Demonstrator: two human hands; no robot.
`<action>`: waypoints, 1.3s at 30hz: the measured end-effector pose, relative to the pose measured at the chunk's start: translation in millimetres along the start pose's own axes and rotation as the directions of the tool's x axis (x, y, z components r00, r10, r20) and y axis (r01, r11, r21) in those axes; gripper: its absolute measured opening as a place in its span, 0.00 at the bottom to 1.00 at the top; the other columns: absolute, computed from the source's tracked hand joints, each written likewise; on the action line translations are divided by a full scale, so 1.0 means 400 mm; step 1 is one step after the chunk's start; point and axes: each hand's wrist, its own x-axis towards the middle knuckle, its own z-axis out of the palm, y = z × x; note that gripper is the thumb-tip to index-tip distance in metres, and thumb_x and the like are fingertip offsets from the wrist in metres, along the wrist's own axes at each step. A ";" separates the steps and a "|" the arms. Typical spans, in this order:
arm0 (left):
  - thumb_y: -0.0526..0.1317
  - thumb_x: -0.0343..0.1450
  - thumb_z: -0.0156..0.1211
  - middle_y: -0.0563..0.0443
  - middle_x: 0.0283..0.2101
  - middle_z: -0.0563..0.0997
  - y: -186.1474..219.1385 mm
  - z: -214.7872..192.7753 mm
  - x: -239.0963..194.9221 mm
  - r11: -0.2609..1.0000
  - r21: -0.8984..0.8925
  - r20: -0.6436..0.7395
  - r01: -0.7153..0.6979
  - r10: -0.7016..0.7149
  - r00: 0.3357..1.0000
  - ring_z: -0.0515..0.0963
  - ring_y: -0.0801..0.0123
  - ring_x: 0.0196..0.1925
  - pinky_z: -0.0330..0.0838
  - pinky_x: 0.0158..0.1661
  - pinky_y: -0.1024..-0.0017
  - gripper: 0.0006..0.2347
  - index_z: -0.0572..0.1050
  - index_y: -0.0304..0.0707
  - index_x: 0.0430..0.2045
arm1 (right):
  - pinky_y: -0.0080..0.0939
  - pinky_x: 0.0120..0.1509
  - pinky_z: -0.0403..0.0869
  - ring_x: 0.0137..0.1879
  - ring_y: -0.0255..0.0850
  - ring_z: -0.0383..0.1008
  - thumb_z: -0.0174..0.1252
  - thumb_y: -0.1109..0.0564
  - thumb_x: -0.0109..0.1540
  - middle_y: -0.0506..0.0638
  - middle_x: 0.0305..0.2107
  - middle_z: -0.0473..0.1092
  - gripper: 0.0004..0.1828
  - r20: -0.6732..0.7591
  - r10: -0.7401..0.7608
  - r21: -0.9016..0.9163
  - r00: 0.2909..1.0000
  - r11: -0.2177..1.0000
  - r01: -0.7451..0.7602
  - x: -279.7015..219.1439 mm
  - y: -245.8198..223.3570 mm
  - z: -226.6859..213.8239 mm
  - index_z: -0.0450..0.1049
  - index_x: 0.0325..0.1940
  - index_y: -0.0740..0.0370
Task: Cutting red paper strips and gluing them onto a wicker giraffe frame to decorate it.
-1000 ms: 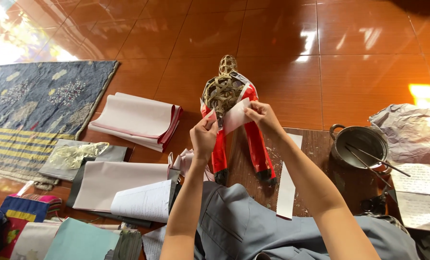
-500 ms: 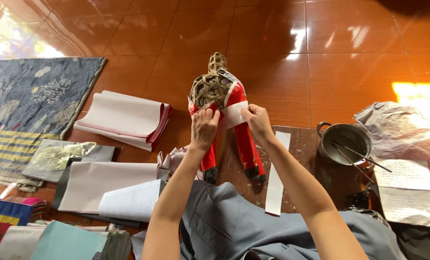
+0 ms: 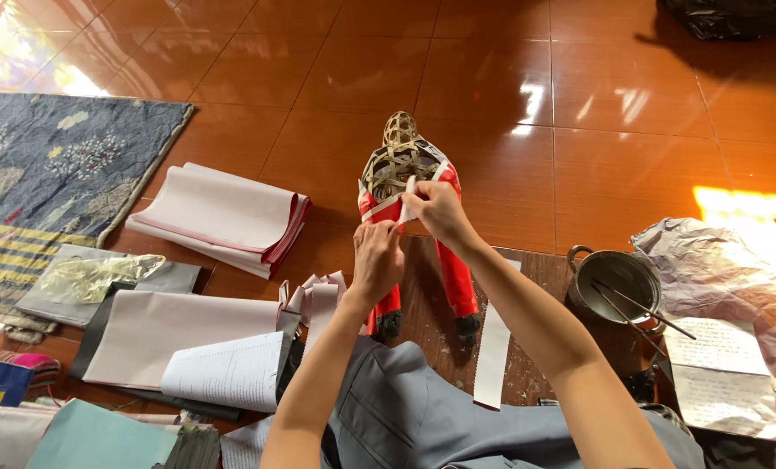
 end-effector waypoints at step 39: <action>0.34 0.69 0.63 0.50 0.22 0.76 -0.159 0.084 -0.033 0.224 -0.688 0.088 0.690 -0.918 0.386 0.71 0.75 0.24 0.69 0.27 0.76 0.03 0.79 0.37 0.25 | 0.36 0.30 0.70 0.26 0.37 0.71 0.65 0.57 0.57 0.48 0.20 0.71 0.34 -0.121 0.034 -0.039 0.992 0.998 -0.040 -0.070 0.086 0.149 0.59 0.65 0.45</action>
